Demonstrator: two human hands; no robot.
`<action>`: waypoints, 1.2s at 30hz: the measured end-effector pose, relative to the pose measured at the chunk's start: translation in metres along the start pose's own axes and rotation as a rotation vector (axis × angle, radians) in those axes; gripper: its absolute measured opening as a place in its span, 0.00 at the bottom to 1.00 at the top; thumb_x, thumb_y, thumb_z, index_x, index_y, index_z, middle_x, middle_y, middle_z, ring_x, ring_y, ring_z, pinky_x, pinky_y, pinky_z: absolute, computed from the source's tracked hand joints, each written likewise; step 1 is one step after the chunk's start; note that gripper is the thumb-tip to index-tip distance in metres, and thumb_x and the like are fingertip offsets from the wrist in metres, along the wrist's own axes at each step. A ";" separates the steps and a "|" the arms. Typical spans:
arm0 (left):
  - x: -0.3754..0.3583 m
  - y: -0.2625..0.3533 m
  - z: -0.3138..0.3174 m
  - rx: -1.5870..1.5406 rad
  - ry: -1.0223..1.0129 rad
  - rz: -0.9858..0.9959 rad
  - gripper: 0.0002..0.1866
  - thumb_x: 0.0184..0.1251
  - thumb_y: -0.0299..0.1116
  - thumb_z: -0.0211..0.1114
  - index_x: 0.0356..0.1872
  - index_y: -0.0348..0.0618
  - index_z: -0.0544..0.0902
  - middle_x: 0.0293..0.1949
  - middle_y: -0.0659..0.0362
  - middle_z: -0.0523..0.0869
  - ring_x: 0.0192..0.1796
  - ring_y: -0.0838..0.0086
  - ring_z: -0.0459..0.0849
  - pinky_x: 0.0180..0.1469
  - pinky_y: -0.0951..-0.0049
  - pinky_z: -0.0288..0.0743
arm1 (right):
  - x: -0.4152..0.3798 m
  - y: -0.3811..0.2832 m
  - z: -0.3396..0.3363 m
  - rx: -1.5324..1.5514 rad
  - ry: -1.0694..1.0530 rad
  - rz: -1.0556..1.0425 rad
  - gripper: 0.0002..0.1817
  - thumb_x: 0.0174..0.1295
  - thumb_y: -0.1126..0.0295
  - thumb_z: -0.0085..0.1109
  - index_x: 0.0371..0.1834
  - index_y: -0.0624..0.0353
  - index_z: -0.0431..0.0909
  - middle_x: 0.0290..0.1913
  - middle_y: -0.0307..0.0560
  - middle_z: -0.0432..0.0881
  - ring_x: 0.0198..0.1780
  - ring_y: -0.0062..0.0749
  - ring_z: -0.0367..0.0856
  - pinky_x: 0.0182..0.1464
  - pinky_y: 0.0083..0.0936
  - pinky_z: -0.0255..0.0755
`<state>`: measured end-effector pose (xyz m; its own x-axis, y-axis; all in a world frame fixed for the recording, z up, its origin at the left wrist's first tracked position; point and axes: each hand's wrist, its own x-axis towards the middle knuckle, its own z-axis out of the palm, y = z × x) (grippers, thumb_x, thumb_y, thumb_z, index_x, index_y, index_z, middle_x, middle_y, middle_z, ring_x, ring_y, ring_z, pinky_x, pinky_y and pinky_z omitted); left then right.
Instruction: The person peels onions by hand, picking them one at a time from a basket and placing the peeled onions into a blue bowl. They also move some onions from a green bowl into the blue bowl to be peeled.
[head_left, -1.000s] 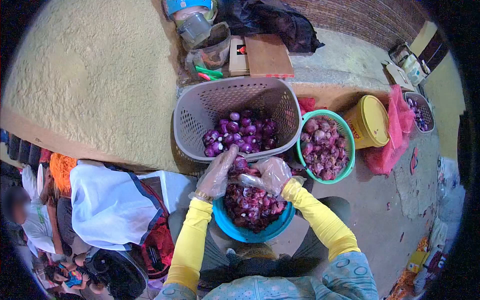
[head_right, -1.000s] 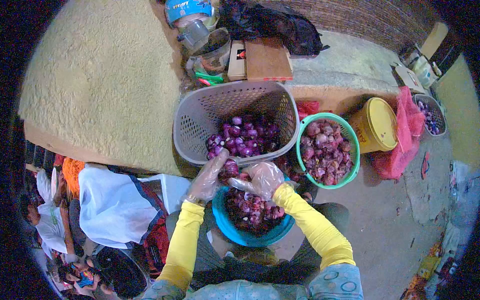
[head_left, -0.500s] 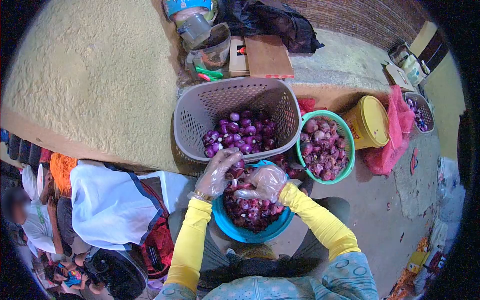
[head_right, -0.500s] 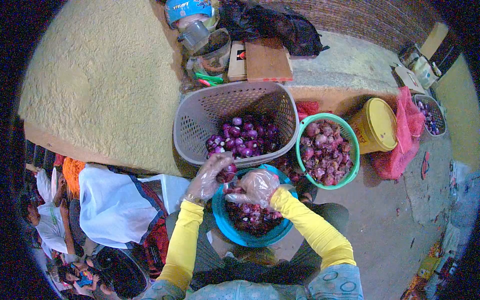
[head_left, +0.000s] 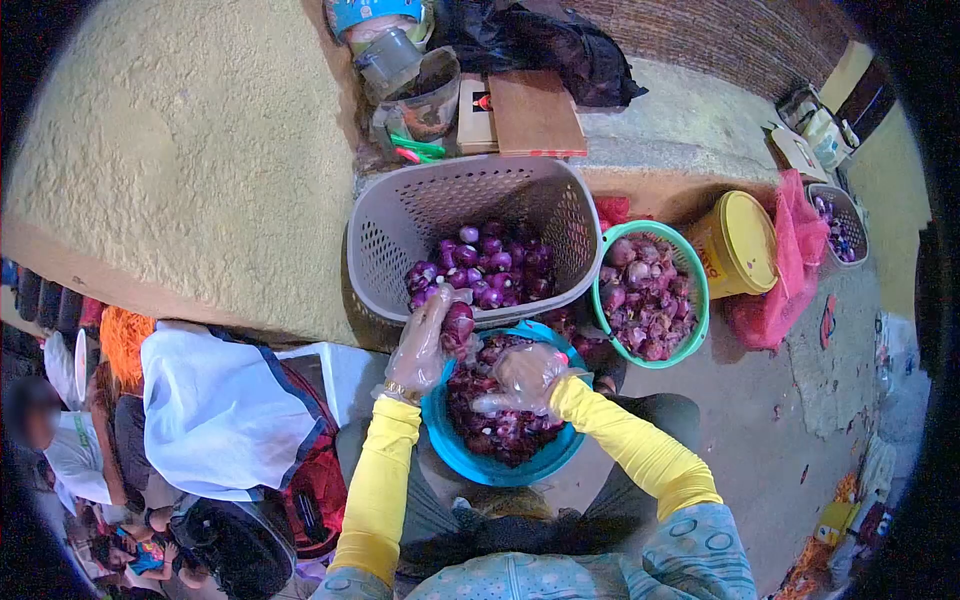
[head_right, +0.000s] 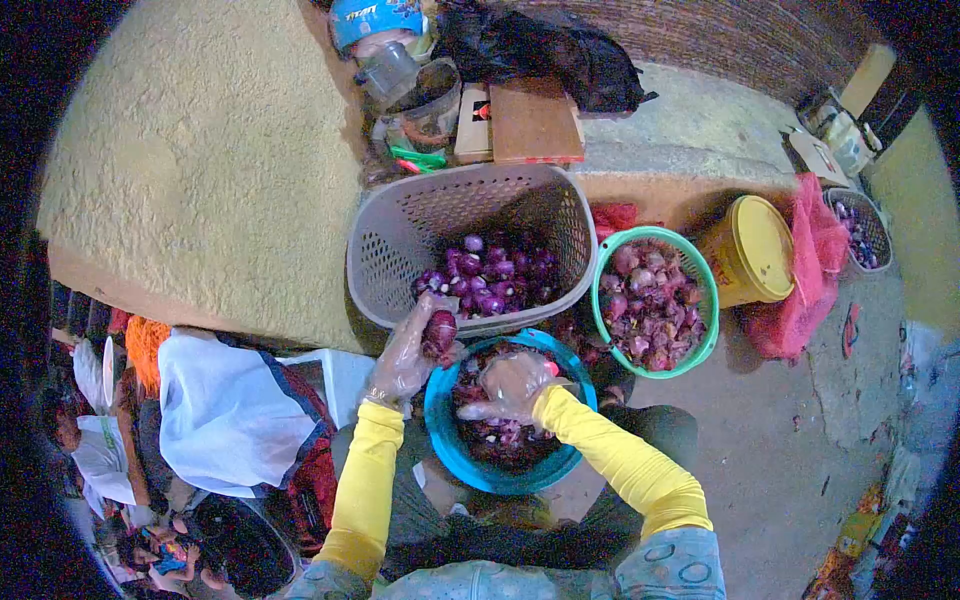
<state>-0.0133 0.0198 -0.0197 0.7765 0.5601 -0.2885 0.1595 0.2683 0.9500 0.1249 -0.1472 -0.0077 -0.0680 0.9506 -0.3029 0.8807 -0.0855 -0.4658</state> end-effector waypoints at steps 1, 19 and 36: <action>-0.001 0.004 0.003 -0.122 -0.030 -0.055 0.28 0.86 0.50 0.50 0.72 0.38 0.74 0.59 0.49 0.82 0.59 0.70 0.80 0.67 0.67 0.73 | 0.003 0.004 0.012 -0.016 0.052 0.010 0.44 0.66 0.26 0.47 0.28 0.63 0.88 0.29 0.63 0.85 0.35 0.58 0.87 0.45 0.52 0.80; -0.001 0.005 0.019 -0.427 -0.049 -0.174 0.23 0.82 0.52 0.58 0.61 0.42 0.79 0.38 0.61 0.81 0.36 0.70 0.83 0.40 0.65 0.83 | 0.001 0.006 -0.004 -0.048 -0.046 0.074 0.42 0.53 0.24 0.62 0.25 0.60 0.88 0.28 0.58 0.87 0.33 0.52 0.88 0.39 0.47 0.80; -0.001 -0.030 -0.015 0.935 -0.270 0.796 0.43 0.58 0.16 0.57 0.80 0.42 0.63 0.73 0.44 0.73 0.73 0.47 0.73 0.77 0.54 0.65 | -0.010 0.013 -0.038 0.215 0.505 0.085 0.35 0.51 0.29 0.70 0.38 0.54 0.90 0.32 0.56 0.88 0.35 0.56 0.88 0.42 0.45 0.80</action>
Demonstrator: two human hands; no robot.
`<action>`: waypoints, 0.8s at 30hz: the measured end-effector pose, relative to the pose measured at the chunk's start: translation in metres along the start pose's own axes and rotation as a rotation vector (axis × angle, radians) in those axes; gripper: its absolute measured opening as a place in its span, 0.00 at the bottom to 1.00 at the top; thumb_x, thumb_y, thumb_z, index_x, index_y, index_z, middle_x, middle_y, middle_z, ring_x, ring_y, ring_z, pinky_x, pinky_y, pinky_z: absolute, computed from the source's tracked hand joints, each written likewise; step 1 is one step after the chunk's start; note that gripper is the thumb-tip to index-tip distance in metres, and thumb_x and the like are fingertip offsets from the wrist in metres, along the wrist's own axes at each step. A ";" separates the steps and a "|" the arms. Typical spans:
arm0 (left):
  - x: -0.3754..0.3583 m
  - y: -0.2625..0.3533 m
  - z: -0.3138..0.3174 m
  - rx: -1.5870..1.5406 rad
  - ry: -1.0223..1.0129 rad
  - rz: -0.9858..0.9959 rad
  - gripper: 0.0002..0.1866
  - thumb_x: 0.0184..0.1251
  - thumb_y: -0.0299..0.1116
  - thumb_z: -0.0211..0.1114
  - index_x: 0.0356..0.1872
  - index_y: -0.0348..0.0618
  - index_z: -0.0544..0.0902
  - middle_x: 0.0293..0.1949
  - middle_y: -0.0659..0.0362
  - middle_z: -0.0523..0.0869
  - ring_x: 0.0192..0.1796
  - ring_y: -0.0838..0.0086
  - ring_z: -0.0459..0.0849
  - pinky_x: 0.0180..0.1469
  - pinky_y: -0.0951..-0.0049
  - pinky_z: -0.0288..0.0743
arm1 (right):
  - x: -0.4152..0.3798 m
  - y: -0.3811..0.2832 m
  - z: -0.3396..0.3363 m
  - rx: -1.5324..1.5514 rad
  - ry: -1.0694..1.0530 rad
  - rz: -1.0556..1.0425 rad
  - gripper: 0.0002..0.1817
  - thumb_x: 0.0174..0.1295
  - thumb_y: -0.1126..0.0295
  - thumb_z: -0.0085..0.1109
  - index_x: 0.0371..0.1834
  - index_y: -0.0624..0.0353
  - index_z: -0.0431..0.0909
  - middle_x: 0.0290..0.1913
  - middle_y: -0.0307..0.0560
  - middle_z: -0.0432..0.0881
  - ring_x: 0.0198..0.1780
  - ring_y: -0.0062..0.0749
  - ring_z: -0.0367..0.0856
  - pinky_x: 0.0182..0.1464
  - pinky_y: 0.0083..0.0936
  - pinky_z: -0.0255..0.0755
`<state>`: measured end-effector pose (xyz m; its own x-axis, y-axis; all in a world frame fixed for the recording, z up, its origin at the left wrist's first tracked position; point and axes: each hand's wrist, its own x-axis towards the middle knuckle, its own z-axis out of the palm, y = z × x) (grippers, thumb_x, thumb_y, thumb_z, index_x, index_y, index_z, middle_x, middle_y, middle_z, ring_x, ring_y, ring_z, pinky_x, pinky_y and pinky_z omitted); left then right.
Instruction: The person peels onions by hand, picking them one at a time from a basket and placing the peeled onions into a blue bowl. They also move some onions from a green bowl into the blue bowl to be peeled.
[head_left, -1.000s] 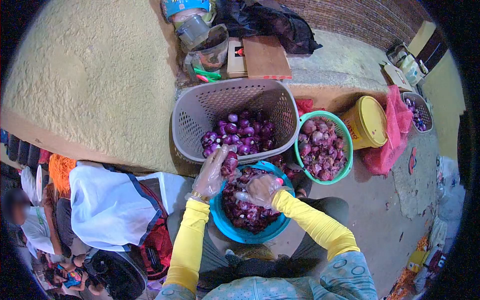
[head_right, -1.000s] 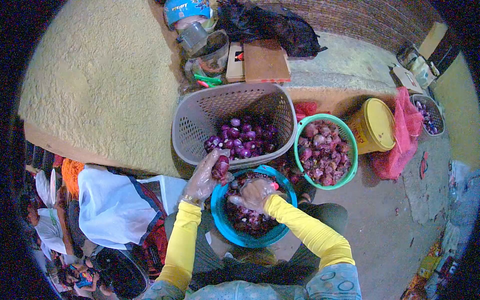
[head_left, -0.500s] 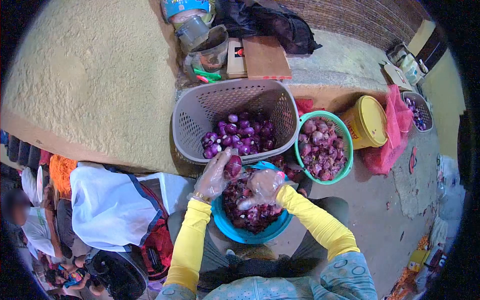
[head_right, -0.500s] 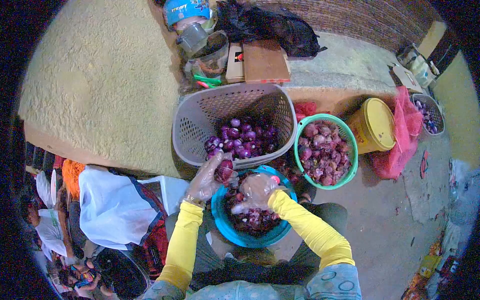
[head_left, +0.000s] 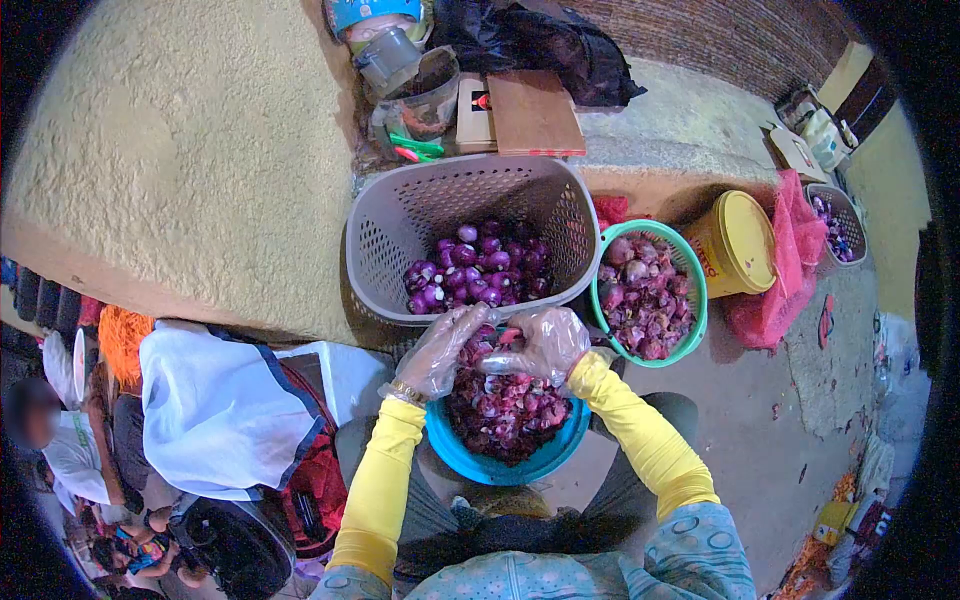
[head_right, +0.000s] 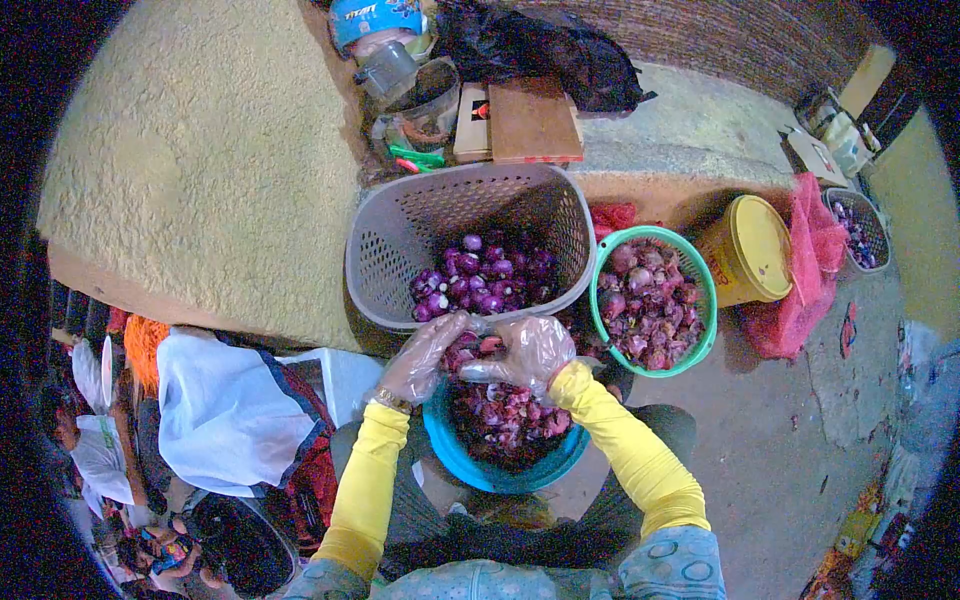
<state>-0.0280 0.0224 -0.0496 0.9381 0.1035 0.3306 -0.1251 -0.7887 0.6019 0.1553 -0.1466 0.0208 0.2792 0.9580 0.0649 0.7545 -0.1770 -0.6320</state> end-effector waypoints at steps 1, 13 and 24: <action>-0.002 -0.003 0.004 -0.005 -0.011 -0.022 0.44 0.56 0.15 0.54 0.80 0.43 0.63 0.73 0.44 0.73 0.73 0.47 0.73 0.77 0.53 0.64 | 0.000 0.001 0.002 0.000 -0.001 0.000 0.35 0.51 0.29 0.70 0.38 0.54 0.90 0.32 0.56 0.88 0.35 0.56 0.88 0.42 0.45 0.80; -0.001 -0.006 0.008 -0.070 -0.040 -0.122 0.38 0.61 0.18 0.53 0.77 0.43 0.66 0.69 0.45 0.78 0.70 0.47 0.75 0.76 0.54 0.65 | 0.000 0.005 0.005 -0.012 -0.089 0.020 0.35 0.53 0.27 0.67 0.32 0.54 0.88 0.30 0.59 0.86 0.34 0.57 0.87 0.42 0.47 0.79; 0.008 0.005 0.015 -0.078 0.176 -0.105 0.23 0.83 0.48 0.56 0.62 0.39 0.81 0.56 0.50 0.85 0.57 0.61 0.84 0.66 0.56 0.76 | -0.002 0.004 0.008 -0.084 -0.232 -0.079 0.34 0.58 0.27 0.60 0.30 0.48 0.91 0.22 0.55 0.84 0.28 0.54 0.85 0.37 0.48 0.79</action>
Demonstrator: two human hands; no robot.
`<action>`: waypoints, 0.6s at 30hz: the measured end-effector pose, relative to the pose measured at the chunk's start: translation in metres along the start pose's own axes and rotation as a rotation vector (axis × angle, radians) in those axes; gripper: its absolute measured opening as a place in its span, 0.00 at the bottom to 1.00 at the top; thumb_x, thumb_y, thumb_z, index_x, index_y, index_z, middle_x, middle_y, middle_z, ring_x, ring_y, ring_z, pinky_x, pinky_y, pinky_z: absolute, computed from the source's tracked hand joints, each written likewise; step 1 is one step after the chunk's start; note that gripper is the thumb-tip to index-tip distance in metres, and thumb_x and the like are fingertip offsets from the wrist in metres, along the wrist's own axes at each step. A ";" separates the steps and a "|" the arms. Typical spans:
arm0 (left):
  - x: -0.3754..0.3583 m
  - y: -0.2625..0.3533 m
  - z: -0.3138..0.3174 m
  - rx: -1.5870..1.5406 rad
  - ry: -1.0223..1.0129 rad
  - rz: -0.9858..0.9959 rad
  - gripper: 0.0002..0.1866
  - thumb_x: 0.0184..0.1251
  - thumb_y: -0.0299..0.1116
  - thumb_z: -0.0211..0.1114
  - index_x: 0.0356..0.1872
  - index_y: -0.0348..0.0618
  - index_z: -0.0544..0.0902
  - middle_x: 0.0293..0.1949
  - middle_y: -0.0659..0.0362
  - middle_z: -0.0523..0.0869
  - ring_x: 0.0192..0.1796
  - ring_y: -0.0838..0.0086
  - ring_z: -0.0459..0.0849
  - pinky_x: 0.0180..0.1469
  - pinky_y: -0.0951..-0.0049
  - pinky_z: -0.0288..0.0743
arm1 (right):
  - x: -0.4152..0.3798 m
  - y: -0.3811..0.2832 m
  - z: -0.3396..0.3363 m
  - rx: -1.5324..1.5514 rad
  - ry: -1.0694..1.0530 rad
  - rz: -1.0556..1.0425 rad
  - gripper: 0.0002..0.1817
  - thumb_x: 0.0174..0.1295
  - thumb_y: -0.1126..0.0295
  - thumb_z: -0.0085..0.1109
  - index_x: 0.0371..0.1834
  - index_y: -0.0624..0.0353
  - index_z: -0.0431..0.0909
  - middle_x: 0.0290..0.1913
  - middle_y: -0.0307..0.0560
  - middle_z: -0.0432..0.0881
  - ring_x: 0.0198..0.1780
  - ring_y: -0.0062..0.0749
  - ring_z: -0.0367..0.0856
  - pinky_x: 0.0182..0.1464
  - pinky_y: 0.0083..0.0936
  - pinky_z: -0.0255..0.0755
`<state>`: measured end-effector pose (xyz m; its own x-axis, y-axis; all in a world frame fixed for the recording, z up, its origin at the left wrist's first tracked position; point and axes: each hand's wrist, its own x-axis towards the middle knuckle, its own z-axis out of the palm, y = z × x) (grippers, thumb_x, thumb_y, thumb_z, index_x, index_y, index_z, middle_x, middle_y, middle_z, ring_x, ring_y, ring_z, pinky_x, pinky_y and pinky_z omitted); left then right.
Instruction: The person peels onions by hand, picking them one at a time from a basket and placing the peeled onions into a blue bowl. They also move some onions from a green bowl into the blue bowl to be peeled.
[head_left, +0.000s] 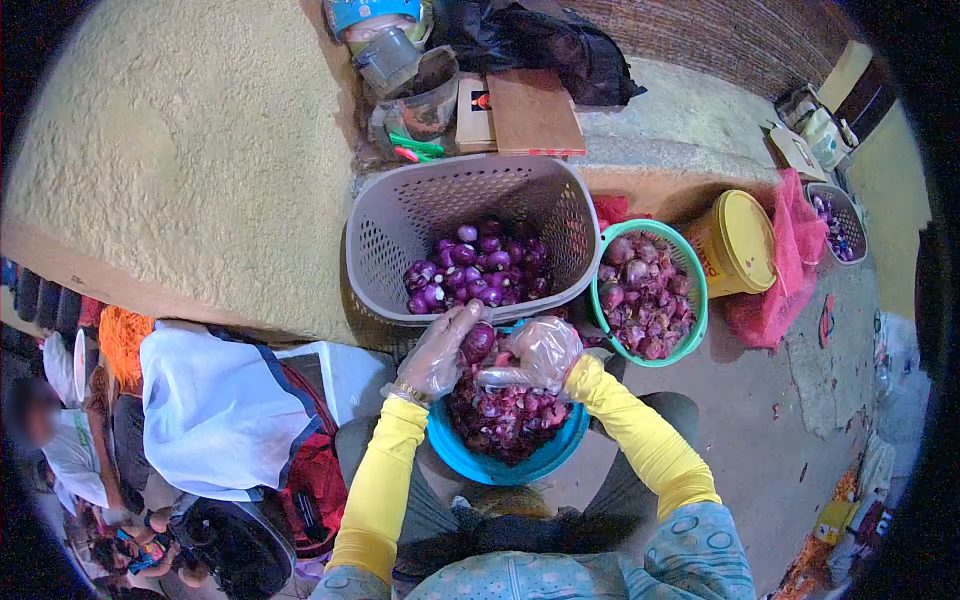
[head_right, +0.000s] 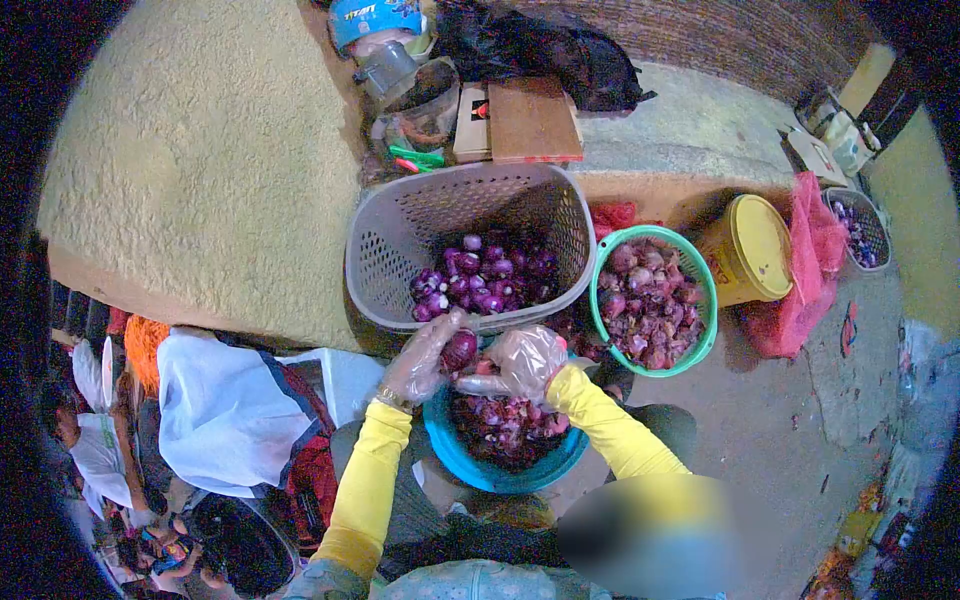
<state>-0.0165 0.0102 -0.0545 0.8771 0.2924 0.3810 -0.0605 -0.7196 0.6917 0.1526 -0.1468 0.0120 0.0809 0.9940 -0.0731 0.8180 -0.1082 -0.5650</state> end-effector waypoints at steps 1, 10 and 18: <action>0.004 0.004 0.005 -0.465 0.047 -0.396 0.23 0.83 0.48 0.56 0.62 0.40 0.81 0.56 0.51 0.85 0.57 0.63 0.84 0.64 0.58 0.78 | 0.000 0.001 0.002 0.000 0.000 0.000 0.34 0.58 0.27 0.60 0.30 0.48 0.91 0.22 0.55 0.84 0.28 0.54 0.85 0.37 0.48 0.79; 0.005 0.007 0.005 -0.571 0.180 -0.399 0.24 0.83 0.52 0.56 0.61 0.41 0.82 0.51 0.59 0.87 0.50 0.75 0.86 0.55 0.68 0.84 | 0.001 -0.001 0.010 -0.150 -0.143 -0.048 0.40 0.57 0.23 0.57 0.25 0.55 0.88 0.24 0.56 0.84 0.29 0.55 0.86 0.39 0.50 0.80; 0.004 -0.005 0.002 -0.976 -0.105 -0.884 0.18 0.80 0.46 0.62 0.58 0.43 0.83 0.49 0.60 0.87 0.49 0.77 0.86 0.53 0.70 0.83 | -0.003 -0.003 0.007 -0.159 -0.064 -0.118 0.35 0.56 0.25 0.61 0.23 0.48 0.88 0.19 0.52 0.81 0.27 0.51 0.84 0.35 0.46 0.78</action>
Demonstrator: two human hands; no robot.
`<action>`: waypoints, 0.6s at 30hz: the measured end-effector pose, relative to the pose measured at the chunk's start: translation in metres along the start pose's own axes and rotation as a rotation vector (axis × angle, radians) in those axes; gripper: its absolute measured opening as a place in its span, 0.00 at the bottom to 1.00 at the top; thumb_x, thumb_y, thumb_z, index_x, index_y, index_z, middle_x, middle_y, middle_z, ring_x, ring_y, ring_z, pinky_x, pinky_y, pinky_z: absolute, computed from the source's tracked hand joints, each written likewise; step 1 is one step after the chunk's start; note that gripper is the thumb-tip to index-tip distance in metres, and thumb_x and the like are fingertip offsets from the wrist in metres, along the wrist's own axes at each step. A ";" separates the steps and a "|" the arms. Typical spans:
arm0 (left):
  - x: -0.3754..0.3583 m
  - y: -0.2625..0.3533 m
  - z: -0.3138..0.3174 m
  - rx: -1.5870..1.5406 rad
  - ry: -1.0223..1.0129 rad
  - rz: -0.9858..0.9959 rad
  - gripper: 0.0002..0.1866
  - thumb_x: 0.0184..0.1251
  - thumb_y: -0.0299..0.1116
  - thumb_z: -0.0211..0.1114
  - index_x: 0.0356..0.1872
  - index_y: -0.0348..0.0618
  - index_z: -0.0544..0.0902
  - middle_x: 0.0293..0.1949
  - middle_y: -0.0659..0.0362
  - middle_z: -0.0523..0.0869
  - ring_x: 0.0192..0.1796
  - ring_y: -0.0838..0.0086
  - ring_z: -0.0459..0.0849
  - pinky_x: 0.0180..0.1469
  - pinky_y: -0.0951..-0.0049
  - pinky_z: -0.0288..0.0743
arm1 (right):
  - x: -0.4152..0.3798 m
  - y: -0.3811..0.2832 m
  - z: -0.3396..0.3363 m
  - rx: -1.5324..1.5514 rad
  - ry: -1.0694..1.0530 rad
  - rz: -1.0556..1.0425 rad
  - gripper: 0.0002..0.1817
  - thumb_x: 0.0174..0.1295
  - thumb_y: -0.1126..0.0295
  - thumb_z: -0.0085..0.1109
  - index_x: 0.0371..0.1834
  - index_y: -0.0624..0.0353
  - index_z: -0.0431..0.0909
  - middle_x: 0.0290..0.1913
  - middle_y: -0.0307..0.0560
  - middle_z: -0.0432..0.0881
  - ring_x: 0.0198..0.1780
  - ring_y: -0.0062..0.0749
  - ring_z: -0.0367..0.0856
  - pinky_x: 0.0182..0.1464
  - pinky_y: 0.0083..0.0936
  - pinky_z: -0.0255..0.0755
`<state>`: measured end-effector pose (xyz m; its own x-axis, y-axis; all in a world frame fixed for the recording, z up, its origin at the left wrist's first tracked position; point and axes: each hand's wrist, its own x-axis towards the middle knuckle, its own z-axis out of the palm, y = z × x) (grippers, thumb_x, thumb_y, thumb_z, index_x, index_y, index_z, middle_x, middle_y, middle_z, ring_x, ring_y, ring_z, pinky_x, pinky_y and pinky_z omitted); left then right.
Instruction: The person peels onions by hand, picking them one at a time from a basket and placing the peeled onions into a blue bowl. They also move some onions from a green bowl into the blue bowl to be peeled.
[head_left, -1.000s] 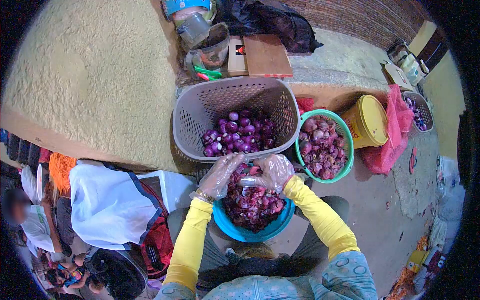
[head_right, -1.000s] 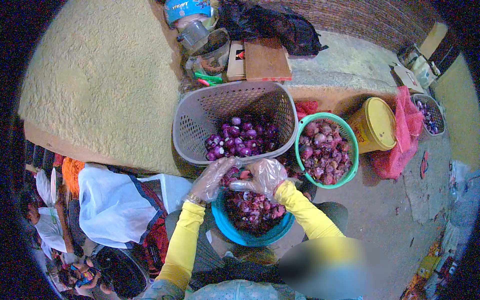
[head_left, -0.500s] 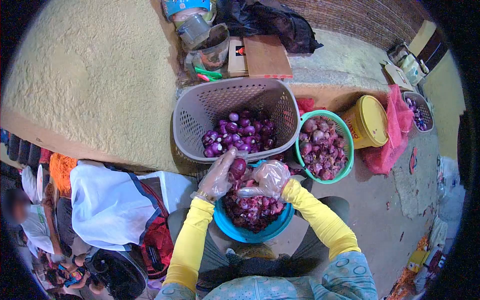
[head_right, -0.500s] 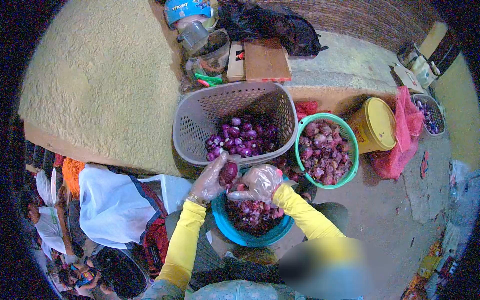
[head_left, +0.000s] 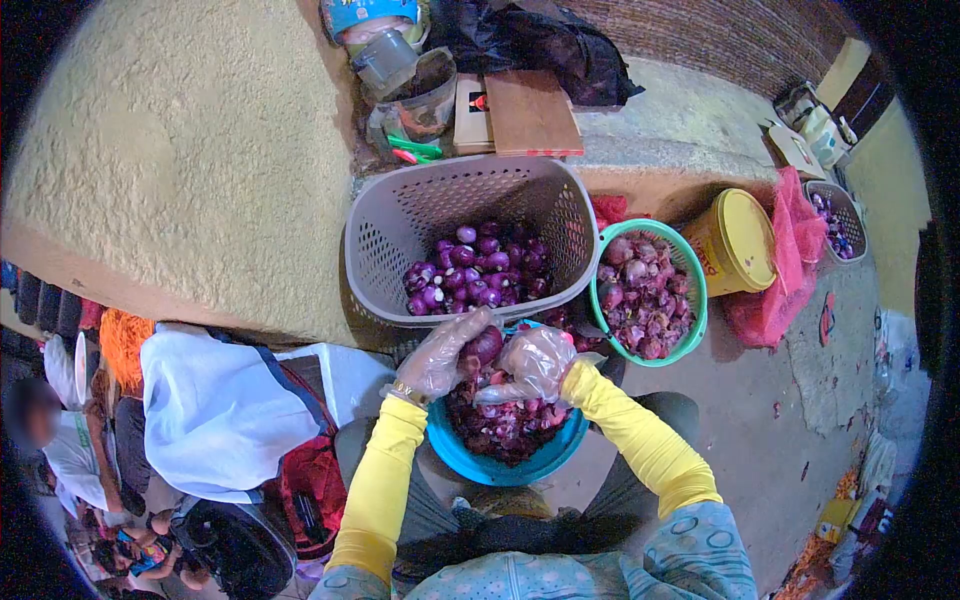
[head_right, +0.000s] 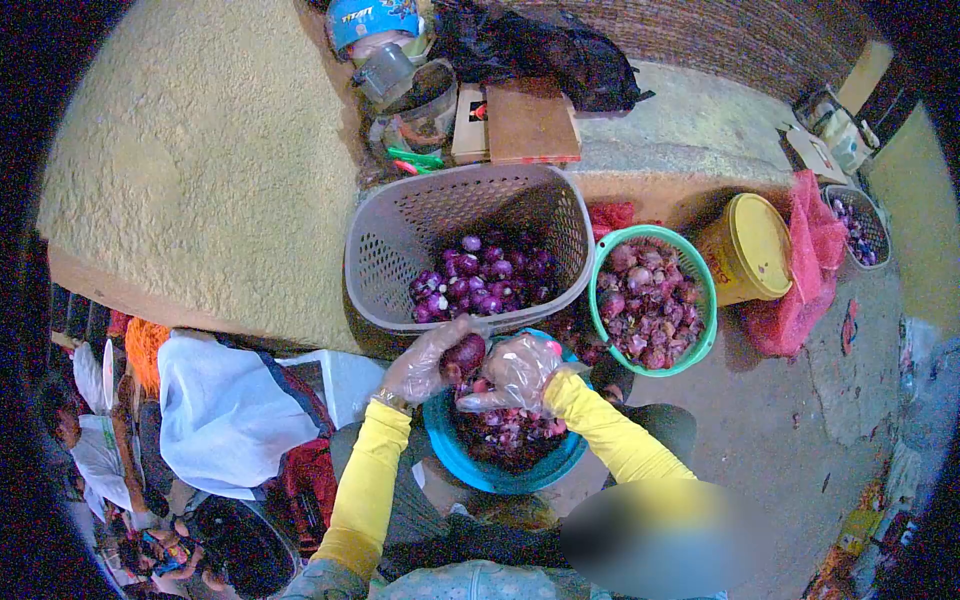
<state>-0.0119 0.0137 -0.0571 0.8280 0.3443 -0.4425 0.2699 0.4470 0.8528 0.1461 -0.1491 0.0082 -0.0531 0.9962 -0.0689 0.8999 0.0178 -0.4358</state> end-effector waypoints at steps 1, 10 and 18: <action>0.006 -0.006 -0.008 0.035 -0.057 0.011 0.25 0.66 0.30 0.68 0.66 0.45 0.78 0.55 0.54 0.85 0.55 0.66 0.85 0.60 0.66 0.80 | 0.000 0.001 0.000 0.049 0.000 -0.002 0.35 0.56 0.24 0.60 0.24 0.48 0.89 0.19 0.52 0.81 0.27 0.51 0.84 0.35 0.46 0.78; -0.010 0.026 0.017 -0.428 0.162 0.187 0.21 0.77 0.32 0.65 0.67 0.40 0.77 0.60 0.57 0.82 0.65 0.69 0.79 0.64 0.56 0.81 | 0.005 -0.001 0.020 0.008 -0.236 0.009 0.42 0.62 0.25 0.52 0.27 0.60 0.88 0.31 0.58 0.86 0.36 0.54 0.88 0.43 0.49 0.80; -0.011 0.029 0.020 -0.655 -0.017 0.096 0.20 0.73 0.27 0.68 0.63 0.39 0.77 0.58 0.53 0.83 0.62 0.63 0.82 0.64 0.56 0.82 | -0.009 0.009 0.101 -0.202 -0.306 0.199 0.45 0.68 0.26 0.44 0.34 0.63 0.88 0.37 0.57 0.88 0.42 0.49 0.89 0.45 0.45 0.80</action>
<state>-0.0031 0.0070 -0.0220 0.8428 0.3966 -0.3639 -0.1555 0.8267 0.5407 0.1111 -0.1668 -0.0858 0.0320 0.9113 -0.4105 0.9708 -0.1259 -0.2040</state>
